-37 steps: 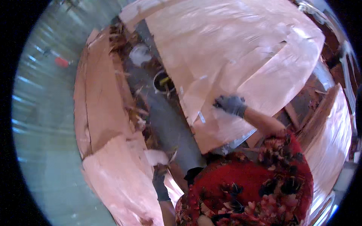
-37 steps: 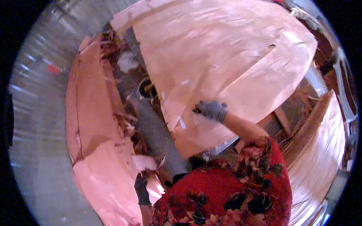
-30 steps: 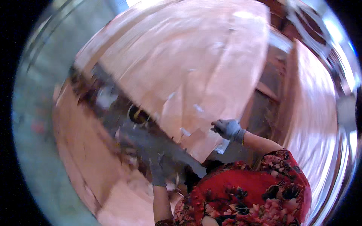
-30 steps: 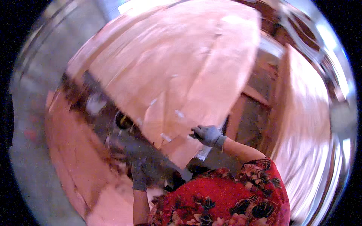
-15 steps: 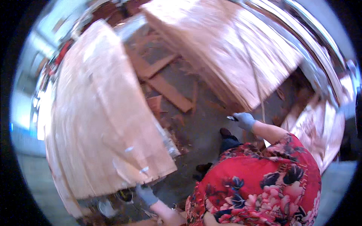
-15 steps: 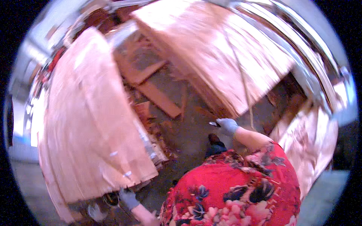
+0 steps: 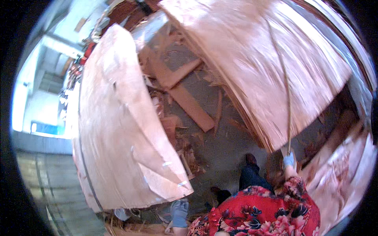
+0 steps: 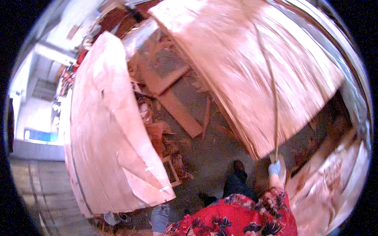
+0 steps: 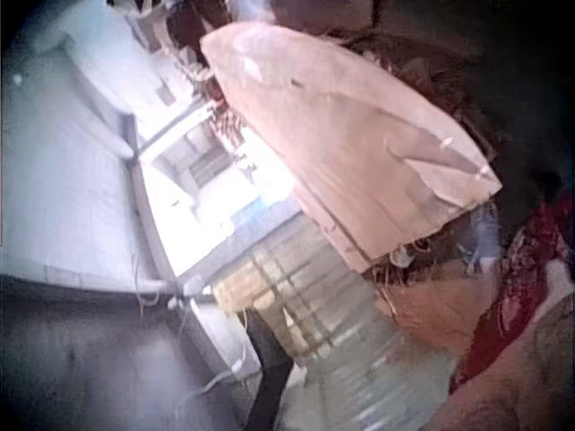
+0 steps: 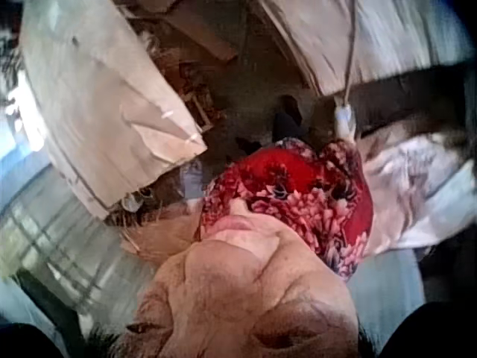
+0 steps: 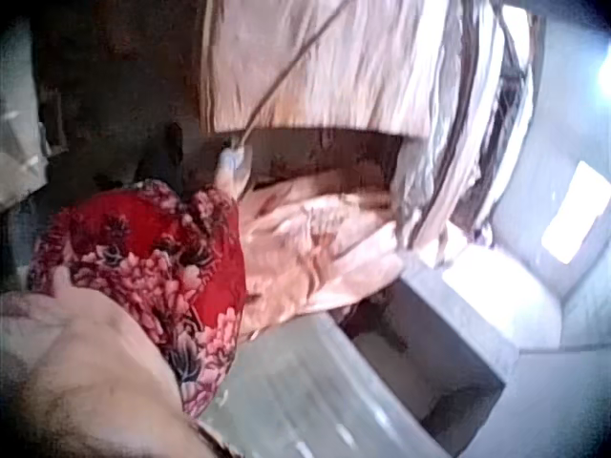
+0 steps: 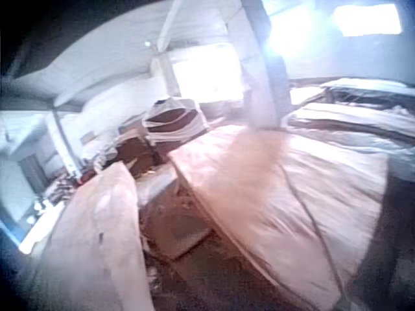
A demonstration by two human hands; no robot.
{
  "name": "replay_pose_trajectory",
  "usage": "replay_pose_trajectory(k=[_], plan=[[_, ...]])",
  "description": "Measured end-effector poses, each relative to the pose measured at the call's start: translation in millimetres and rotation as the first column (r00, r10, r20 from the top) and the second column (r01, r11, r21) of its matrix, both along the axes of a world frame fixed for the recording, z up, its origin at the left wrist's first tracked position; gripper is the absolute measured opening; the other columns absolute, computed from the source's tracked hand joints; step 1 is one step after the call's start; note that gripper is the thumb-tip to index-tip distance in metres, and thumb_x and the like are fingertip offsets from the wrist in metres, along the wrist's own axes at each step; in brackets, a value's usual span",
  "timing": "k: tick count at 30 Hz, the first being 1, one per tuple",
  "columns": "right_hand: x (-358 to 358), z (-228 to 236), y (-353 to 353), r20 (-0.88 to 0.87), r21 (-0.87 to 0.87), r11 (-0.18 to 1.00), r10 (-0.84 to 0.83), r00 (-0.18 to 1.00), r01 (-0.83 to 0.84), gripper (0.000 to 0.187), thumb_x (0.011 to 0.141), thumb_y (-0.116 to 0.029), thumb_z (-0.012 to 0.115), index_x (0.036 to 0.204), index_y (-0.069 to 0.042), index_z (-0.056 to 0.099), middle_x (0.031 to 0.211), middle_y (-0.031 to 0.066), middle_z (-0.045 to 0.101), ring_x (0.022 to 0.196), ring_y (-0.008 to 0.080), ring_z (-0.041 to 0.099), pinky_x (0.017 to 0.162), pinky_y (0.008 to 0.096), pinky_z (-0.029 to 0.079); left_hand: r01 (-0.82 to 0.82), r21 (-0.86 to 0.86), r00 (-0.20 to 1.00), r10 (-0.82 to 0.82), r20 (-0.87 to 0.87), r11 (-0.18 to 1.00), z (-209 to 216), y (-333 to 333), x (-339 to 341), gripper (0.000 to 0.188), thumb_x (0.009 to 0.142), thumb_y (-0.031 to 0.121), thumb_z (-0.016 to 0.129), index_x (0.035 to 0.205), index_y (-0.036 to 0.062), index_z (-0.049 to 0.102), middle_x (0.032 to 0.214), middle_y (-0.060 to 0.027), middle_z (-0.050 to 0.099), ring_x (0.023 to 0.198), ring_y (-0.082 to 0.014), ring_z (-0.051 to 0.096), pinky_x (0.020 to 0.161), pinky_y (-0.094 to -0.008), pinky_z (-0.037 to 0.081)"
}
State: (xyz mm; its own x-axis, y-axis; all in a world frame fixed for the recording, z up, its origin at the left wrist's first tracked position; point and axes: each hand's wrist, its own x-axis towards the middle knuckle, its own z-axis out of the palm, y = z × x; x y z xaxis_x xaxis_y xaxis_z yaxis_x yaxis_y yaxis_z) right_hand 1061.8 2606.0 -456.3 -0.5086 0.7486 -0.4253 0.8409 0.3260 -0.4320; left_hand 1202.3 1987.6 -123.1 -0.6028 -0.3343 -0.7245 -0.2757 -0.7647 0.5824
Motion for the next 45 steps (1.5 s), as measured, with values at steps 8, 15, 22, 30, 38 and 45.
replay_pose_trajectory(k=[8, 15, 22, 30, 38, 45], plan=[[-11.2, -44.2, -35.1, 0.045, -0.069, 0.997, -0.027, 0.999, 0.03, 0.039, 0.087, -0.024, 0.049, 0.117, 0.0, 0.053, 0.098, 0.0244, 0.062, 0.084, 0.0378, 0.059, 0.073, 0.0432, 0.046, 0.778, -0.405, 0.622, -0.5, 0.603, 0.48, -9.1, 27.5, 58.4, 0.034, 0.09, 0.018, 0.053, 0.114, -0.0049, 0.058, 0.101, -0.0133, 0.065, 0.088, -0.0173, 0.062, 0.079, -0.0276, 0.048], [1.0, -18.2, -102.2, -0.351, -0.204, 0.974, -0.169, 0.921, 0.101, 0.041, 0.092, -0.033, 0.046, 0.105, 0.003, 0.058, 0.093, 0.0258, 0.063, 0.082, 0.0409, 0.06, 0.068, 0.0429, 0.045, 0.903, -0.158, 0.381, -0.575, 0.724, 0.399, -67.1, -49.3, 166.0, 0.034, 0.086, 0.018, 0.057, 0.114, -0.0019, 0.06, 0.091, -0.0083, 0.067, 0.086, -0.0135, 0.06, 0.078, -0.0274, 0.047], [34.7, 133.0, -231.8, -0.347, 0.158, 0.963, 0.262, 0.901, -0.219, 0.034, 0.09, -0.035, 0.05, 0.102, -0.005, 0.061, 0.089, 0.0226, 0.064, 0.08, 0.0373, 0.063, 0.069, 0.0425, 0.047, 0.712, -0.391, 0.696, -0.507, 0.509, 0.584, -72.1, -128.5, 245.6, 0.039, 0.086, 0.017, 0.058, 0.118, -0.0059, 0.055, 0.1, -0.0108, 0.064, 0.087, -0.0152, 0.059, 0.077, -0.0288, 0.048], [66.9, 225.8, -360.9, -0.723, -0.004, 0.838, 0.375, 0.581, -0.546, 0.025, 0.088, -0.03, 0.062, 0.093, -0.007, 0.067, 0.065, -0.0028, 0.056, 0.056, 0.0111, 0.051, 0.052, 0.0285, 0.041, 0.426, -0.628, 0.901, -0.242, 0.361, 0.651, -24.1, -253.2, 252.7, 0.041, 0.088, 0.017, 0.057, 0.121, -0.0075, 0.052, 0.108, -0.0116, 0.062, 0.09, -0.0164, 0.06, 0.08, -0.0289, 0.049], [26.7, 365.4, -606.0, -0.53, -0.78, 0.284, 0.172, 0.83, -0.557, 0.027, 0.091, -0.029, 0.056, 0.102, -0.005, 0.063, 0.055, -0.0053, 0.044, 0.041, 0.007, 0.039, 0.039, 0.0227, 0.032, 0.178, -0.711, 0.942, 0.092, 0.324, 0.681, 0.3, -308.8, 278.1, 0.036, 0.087, 0.017, 0.059, 0.118, -0.0018, 0.056, 0.102, -0.0095, 0.062, 0.081, -0.0165, 0.06, 0.074, -0.0261, 0.05], [81.3, 410.4, -725.6, -0.457, -0.778, 0.24, 0.418, 0.785, -0.581, 0.025, 0.092, -0.029, 0.055, 0.101, -0.005, 0.058, 0.058, -0.0044, 0.043, 0.044, 0.0057, 0.037, 0.04, 0.0203, 0.03, -0.536, -0.59, 0.788, 0.608, -0.093, 0.604, -35.2, -425.2, 362.0, 0.029, 0.086, 0.033, 0.061, 0.105, 0.0102, 0.06, 0.089, -0.0006, 0.058, 0.08, -0.0131, 0.058, 0.067, -0.0254, 0.044]])
